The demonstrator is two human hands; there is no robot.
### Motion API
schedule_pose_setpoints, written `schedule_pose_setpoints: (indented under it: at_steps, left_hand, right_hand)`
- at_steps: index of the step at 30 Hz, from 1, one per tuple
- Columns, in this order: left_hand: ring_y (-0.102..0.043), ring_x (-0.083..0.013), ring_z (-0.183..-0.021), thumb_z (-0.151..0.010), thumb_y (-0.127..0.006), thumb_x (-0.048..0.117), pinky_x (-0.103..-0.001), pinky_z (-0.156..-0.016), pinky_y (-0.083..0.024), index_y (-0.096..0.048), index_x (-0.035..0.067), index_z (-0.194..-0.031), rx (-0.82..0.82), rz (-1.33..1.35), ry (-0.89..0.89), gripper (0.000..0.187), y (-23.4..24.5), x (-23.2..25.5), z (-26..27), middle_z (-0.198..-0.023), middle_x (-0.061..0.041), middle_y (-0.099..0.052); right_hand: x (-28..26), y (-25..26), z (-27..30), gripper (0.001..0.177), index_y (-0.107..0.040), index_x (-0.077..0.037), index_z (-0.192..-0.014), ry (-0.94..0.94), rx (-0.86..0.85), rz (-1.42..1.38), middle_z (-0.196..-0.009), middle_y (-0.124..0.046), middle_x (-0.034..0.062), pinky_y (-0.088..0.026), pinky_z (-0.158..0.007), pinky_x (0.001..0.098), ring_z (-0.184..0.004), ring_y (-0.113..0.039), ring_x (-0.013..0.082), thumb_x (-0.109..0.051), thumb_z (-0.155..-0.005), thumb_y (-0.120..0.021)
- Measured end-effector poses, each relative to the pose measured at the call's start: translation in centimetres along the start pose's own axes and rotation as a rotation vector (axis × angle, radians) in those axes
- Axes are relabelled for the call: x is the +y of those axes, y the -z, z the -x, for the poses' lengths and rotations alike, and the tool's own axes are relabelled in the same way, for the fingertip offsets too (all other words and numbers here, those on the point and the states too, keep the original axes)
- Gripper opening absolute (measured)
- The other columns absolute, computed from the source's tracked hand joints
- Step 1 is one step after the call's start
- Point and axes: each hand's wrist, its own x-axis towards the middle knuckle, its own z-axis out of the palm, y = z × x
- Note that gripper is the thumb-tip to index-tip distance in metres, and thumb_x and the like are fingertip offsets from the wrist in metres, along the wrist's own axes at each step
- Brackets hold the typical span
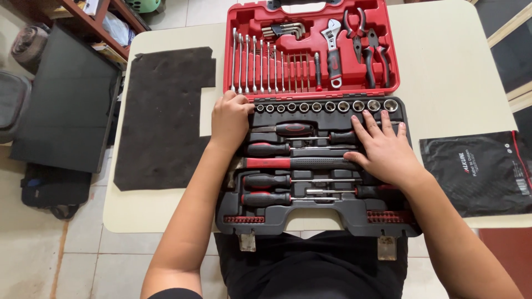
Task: The person organizes a red and black toolbox by placing a screwdriver, adjustable wrench, and two pliers into their designated slots. They then close the toolbox with a black foam cover.
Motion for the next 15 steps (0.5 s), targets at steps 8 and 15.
schedule_pose_setpoints:
  at_steps: [8,15]
  left_hand:
    - [-0.051,-0.0173,-0.096,-0.088,-0.074,0.043,-0.035,-0.073,-0.041,-0.076,0.04,-0.088,0.035,-0.06,-0.02,0.003,0.9,0.6,-0.6,-0.084,0.012,-0.057]
    - [-0.051,-0.014,-0.097,-0.091,-0.071,0.044,-0.031,-0.077,-0.04,-0.074,0.042,-0.081,0.042,-0.038,-0.027,0.01,-1.6,1.1,-0.7,-0.081,0.014,-0.057]
  right_hand:
    - [0.0,-0.2,-0.1,0.087,-0.022,-0.021,-0.166,-0.001,0.012,-0.002,-0.171,-0.022,0.0128,-0.023,-0.114,0.0737,-0.154,-0.019,0.0488,-0.067,-0.095,-0.045]
    - [0.1,-0.4,-0.1,0.087,-0.023,-0.02,-0.166,0.0,0.015,-0.008,-0.171,-0.022,0.0131,-0.023,-0.115,0.0737,-0.155,-0.018,0.0491,-0.067,-0.096,-0.045]
